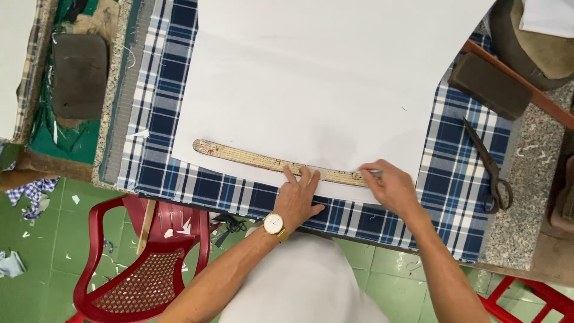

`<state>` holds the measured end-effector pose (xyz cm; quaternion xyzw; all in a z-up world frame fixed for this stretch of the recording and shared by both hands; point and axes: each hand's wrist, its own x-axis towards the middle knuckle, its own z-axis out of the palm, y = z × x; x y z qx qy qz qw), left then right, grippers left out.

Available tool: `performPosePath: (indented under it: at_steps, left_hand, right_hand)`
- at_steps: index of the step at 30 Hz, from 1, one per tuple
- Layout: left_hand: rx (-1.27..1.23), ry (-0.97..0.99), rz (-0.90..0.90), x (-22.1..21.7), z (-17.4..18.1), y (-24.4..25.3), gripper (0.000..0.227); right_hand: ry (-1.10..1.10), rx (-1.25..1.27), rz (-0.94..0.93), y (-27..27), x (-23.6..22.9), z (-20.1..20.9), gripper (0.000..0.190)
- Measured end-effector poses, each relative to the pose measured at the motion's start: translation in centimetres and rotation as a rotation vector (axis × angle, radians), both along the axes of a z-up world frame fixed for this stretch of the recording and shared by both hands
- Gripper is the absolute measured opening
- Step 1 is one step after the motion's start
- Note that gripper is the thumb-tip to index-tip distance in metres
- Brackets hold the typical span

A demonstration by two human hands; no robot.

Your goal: The person uses a wooden ruler and a pen to draw multiple straight lines on a large white sheet of paper placed on a plaid tablecloth. They repeatedly reposition the ruler and draw lines across the paper.

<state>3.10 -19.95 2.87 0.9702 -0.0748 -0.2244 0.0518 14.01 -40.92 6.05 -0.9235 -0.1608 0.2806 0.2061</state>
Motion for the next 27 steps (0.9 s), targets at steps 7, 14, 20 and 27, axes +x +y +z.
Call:
performPosePath:
  at_steps: [7,14,20,27]
  left_hand:
    - [0.05,0.03,-0.104,0.3,-0.5,-0.3,0.086]
    - [0.126,0.008,-0.138,-0.1,-1.6,-0.7,0.079]
    - [0.054,-0.098,-0.203,0.4,-4.3,-4.2,0.068]
    - [0.049,-0.268,-0.28,1.8,-7.5,-8.7,0.057]
  right_hand:
    - [-0.3,0.319,-0.251,-7.5,-7.1,-7.7,0.025]
    - [-0.56,0.126,-0.1,-4.9,-10.2,-10.3,0.03]
    - [-0.477,0.113,-0.15,-5.2,-10.1,-11.1,0.029]
    - [-0.355,0.13,-0.185,-5.8,-9.2,-10.5,0.031]
